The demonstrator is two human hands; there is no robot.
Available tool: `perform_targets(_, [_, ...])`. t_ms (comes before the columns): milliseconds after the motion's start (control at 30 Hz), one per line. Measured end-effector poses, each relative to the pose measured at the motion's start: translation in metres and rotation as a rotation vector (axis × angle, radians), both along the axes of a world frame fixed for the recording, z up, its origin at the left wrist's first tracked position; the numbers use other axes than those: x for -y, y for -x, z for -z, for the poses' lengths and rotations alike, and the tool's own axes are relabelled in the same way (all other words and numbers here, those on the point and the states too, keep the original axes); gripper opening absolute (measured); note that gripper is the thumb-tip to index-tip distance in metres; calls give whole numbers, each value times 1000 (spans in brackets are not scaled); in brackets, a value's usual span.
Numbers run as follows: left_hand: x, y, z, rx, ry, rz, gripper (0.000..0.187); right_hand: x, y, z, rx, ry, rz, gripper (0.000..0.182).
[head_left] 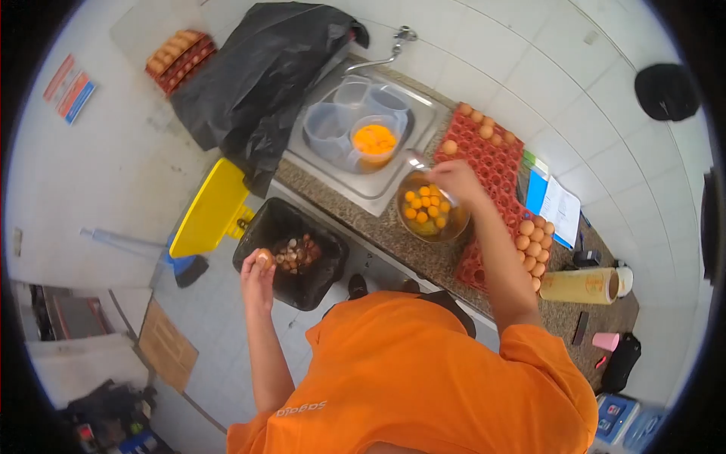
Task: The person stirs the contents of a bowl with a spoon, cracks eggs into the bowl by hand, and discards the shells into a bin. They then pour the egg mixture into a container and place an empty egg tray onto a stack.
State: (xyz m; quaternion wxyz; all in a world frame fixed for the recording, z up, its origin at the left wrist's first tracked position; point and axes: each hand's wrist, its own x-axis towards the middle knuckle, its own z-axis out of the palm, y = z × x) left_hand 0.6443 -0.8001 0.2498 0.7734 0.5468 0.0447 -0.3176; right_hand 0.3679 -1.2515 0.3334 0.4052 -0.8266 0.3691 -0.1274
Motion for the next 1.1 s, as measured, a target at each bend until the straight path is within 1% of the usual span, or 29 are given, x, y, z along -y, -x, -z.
perform_targets(33, [14, 6, -3, 10, 4, 55, 34, 33, 30, 6, -127, 174, 124, 17])
perform_targets(67, [31, 12, -10, 18, 4, 77, 34, 63, 55, 19, -263, 227, 267, 18])
perform_targets(133, [80, 28, -31, -9, 32, 250, 35, 104, 91, 22, -451, 262, 235, 20])
perform_targets(167, [105, 38, -39, 6, 28, 328, 36, 132, 100, 39, -446, 255, 259, 20])
perform_targets(200, [130, 49, -47, 21, 20, 407, 37, 161, 105, 69, -611, 365, 122, 21])
perform_targets(233, [156, 64, -62, 32, 24, 466, 38, 177, 114, 86, -771, 470, -22, 22])
perform_targets(267, [179, 74, -64, 36, 60, 546, 39, 168, 118, 74, -763, 455, -1, 22])
perform_targets(333, [222, 97, -75, 56, 76, 678, 40, 123, 99, 17, -570, 406, 361, 28])
perform_targets(367, [242, 109, -79, 51, 97, 712, 38, 106, 97, 12, -346, 542, 450, 30])
perform_targets(433, [274, 128, -85, 69, 73, 750, 37, 65, 86, -12, -127, 524, 480, 30])
perform_targets(467, [286, 137, -86, 68, 63, 784, 36, 43, 82, -16, -35, 482, 412, 30])
perform_targets(500, [296, 145, -85, 67, 60, 791, 36, 24, 79, -16, 174, 280, 283, 33])
perform_targets(533, [305, 152, -82, 92, 42, 825, 36, -3, 77, -28, 200, 135, 231, 37])
perform_targets(567, [313, 157, -78, 117, 23, 859, 36, -18, 77, -18, 292, -57, 154, 40])
perform_targets(600, [319, 161, -73, 116, 20, 868, 36, -28, 76, -12, 283, -77, 87, 43])
perform_targets(667, [326, 165, -60, 133, 28, 944, 37, -39, 73, 7, 326, 2, 38, 42])
perform_targets(700, [329, 167, -56, 135, 22, 950, 37, -41, 74, 9, 330, -2, 45, 42])
perform_targets(767, [334, 170, -48, 267, -43, 999, 35, -43, 75, 12, 263, -65, 115, 38])
perform_targets(900, [341, 176, -37, 281, -76, 984, 31, -45, 74, 31, 300, -67, 184, 31])
perform_targets(967, [349, 176, -25, 289, -94, 972, 29, -44, 70, 42, 282, 10, 266, 28])
perform_targets(1000, [351, 178, -23, 288, -94, 967, 29, -45, 68, 40, 281, 10, 262, 28])
perform_targets(1067, [354, 181, -20, 289, -164, 906, 24, -44, 64, 38, 190, 23, 295, 27])
perform_targets(1100, [355, 181, -20, 285, -168, 902, 24, -43, 63, 39, 188, 18, 292, 27])
